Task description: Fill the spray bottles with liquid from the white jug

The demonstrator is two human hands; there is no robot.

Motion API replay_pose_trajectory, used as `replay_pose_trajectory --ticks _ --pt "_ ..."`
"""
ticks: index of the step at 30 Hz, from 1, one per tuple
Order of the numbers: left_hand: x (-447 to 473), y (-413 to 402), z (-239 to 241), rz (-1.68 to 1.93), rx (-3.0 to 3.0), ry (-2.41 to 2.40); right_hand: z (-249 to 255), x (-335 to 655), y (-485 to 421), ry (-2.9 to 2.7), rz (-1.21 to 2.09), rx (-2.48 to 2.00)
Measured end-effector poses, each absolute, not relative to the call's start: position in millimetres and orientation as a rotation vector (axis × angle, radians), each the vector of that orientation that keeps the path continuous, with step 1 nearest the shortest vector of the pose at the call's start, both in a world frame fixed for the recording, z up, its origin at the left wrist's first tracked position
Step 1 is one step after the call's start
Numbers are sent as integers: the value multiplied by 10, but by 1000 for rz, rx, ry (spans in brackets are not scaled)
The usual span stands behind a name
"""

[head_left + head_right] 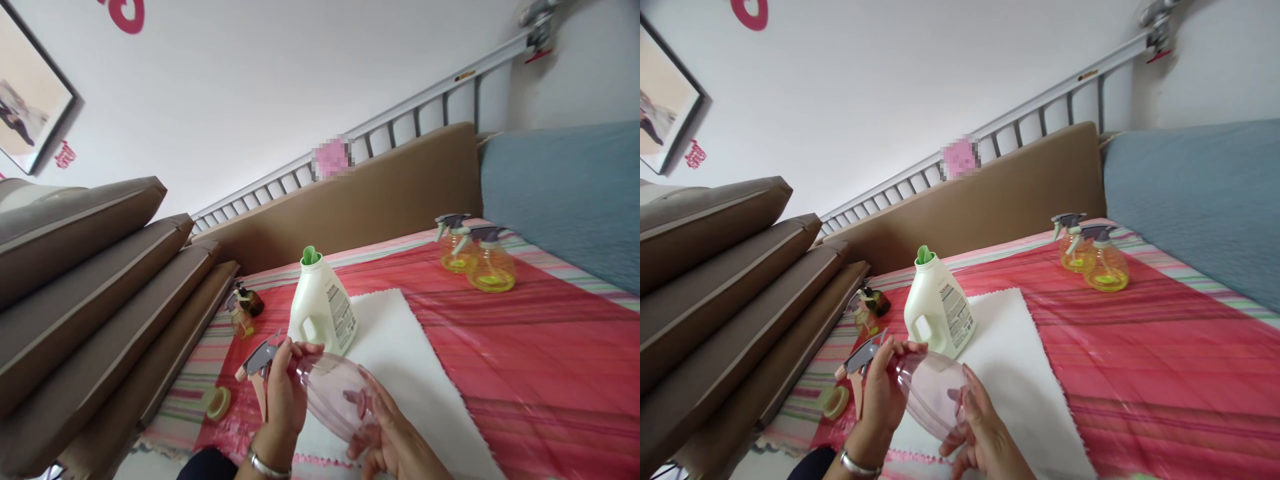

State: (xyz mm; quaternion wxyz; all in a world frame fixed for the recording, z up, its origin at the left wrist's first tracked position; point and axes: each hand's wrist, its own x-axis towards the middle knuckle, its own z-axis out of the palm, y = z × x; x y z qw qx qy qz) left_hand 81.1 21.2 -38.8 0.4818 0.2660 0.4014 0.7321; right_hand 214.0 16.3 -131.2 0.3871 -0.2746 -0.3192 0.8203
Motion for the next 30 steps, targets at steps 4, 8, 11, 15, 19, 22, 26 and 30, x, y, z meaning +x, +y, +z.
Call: replay_pose_trajectory --ticks 4,8,11,15,19,22,26,30 --pt "822 215 -373 1820 645 1021 -1297 2097 106 -945 1887 -738" --pt "817 212 -322 1790 686 1005 -1410 2152 118 -977 2005 -686" --pt "809 199 -280 1748 691 986 -1507 2185 167 -885 2305 -499" --pt "805 201 -294 1792 700 1031 -1522 2146 172 -796 2274 -571" --pt "812 226 -356 1790 699 1014 -1459 2113 143 -943 1944 -651" --pt "833 221 -358 1765 730 1028 -1441 2149 166 -959 1996 -652" --pt "874 185 -305 1770 777 1099 -1462 2206 203 -766 2418 -642" --pt "875 183 -273 1786 791 1149 -1524 2161 184 -699 2413 -553"
